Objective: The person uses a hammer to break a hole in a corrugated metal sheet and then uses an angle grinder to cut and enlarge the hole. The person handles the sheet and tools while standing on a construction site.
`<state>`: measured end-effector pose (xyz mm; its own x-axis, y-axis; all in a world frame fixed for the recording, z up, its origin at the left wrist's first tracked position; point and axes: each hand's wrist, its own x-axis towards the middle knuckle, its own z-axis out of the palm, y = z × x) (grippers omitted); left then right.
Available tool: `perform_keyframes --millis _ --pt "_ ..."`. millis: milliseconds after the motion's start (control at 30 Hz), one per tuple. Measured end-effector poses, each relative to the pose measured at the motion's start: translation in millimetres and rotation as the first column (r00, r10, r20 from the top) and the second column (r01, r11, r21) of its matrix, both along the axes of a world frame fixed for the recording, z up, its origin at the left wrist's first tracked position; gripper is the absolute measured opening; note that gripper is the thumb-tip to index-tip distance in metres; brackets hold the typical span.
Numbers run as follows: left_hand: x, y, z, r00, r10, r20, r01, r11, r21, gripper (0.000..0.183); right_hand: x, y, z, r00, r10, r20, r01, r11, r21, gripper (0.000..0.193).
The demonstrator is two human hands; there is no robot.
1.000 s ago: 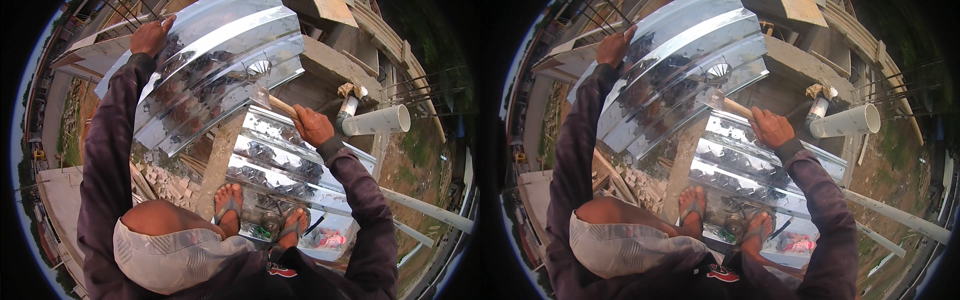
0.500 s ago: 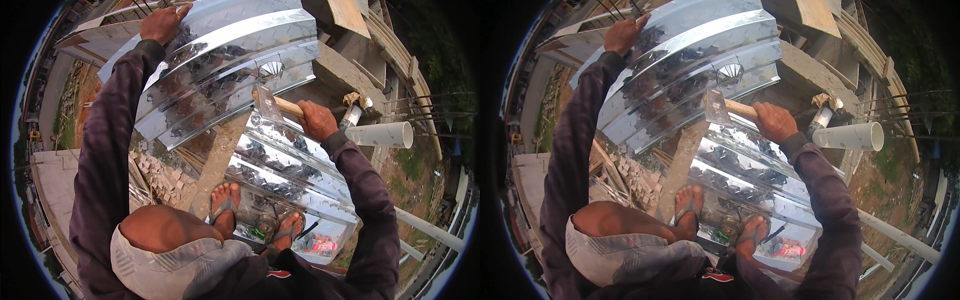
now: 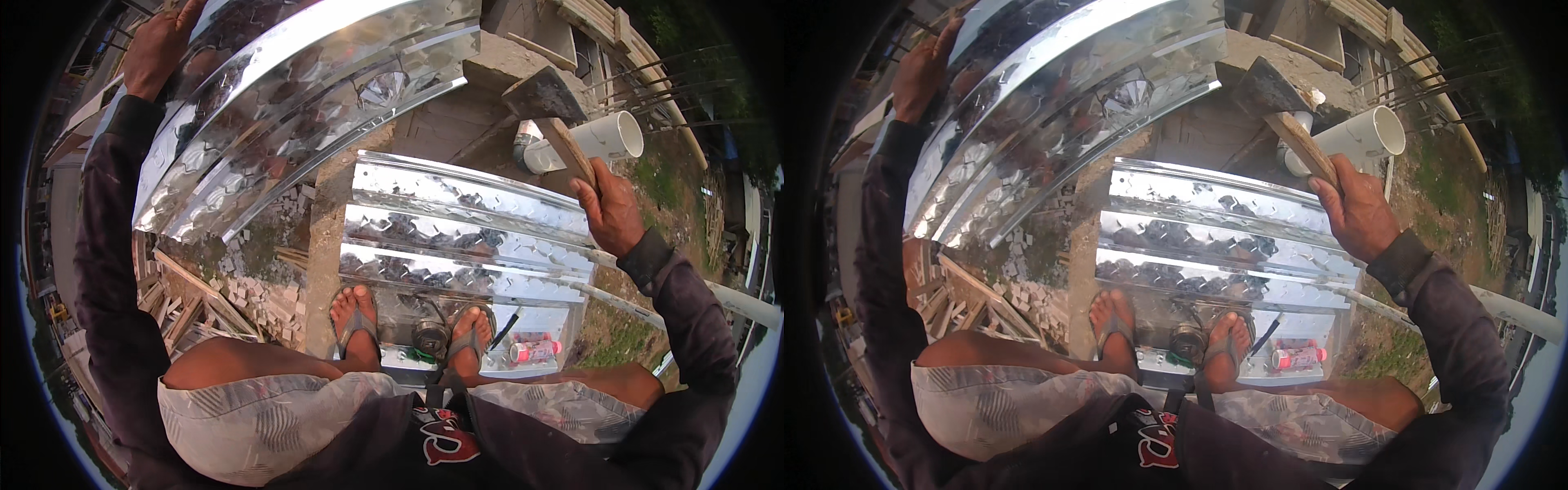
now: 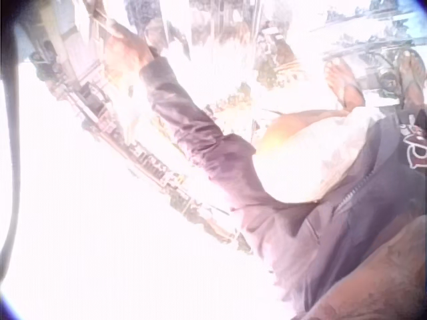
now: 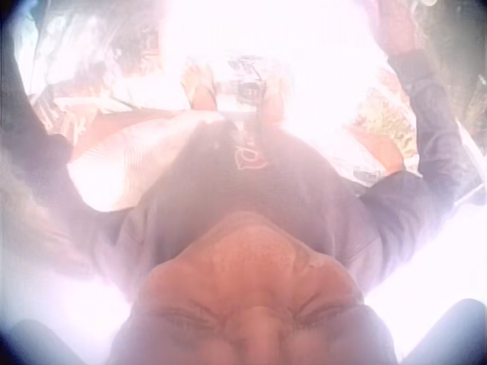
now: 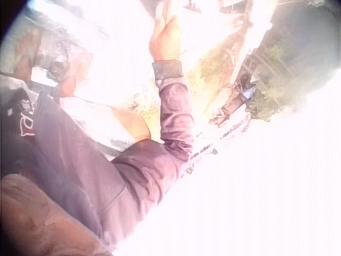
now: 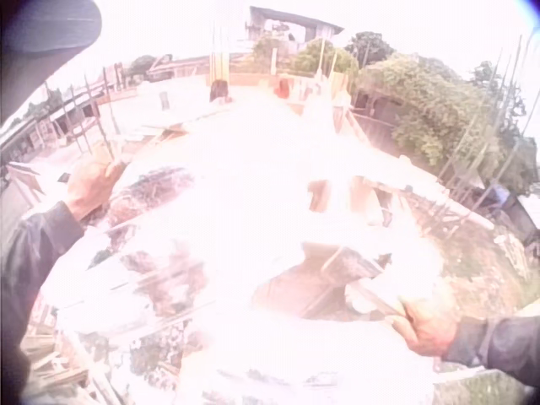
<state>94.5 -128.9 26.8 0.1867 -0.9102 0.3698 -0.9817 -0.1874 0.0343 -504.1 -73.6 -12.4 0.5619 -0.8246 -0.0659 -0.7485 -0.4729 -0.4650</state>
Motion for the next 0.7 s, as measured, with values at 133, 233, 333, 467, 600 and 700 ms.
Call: perform_keyframes --millis 133,233,333,467,600,700 --pt "-77 -10 16 0.976 -0.214 -0.046 0.209 0.974 -0.090 0.075 -46 53 7 0.989 -0.144 0.020 0.145 0.988 -0.055 0.024" --pt "-97 -28 25 0.872 -0.404 0.276 0.409 0.912 0.041 0.072 -55 91 -18 0.964 -0.236 0.126 0.234 0.972 0.030 0.026" --pt "-149 -32 7 0.862 -0.481 0.160 0.488 0.873 -0.007 0.072 -50 119 -48 0.943 -0.269 0.195 0.258 0.963 0.080 0.025" --pt "-209 -32 5 0.924 -0.381 0.010 0.378 0.920 0.108 0.052 -43 138 -99 0.941 -0.283 0.186 0.262 0.957 0.128 0.021" --pt "-224 -28 -10 0.961 -0.270 -0.054 0.275 0.953 0.125 0.051 -44 129 -118 0.953 -0.266 0.147 0.260 0.964 0.055 0.021" --pt "-187 -50 -36 0.949 -0.306 0.076 0.300 0.951 0.081 0.054 -41 120 -116 0.967 -0.189 0.173 0.194 0.981 -0.013 0.024"
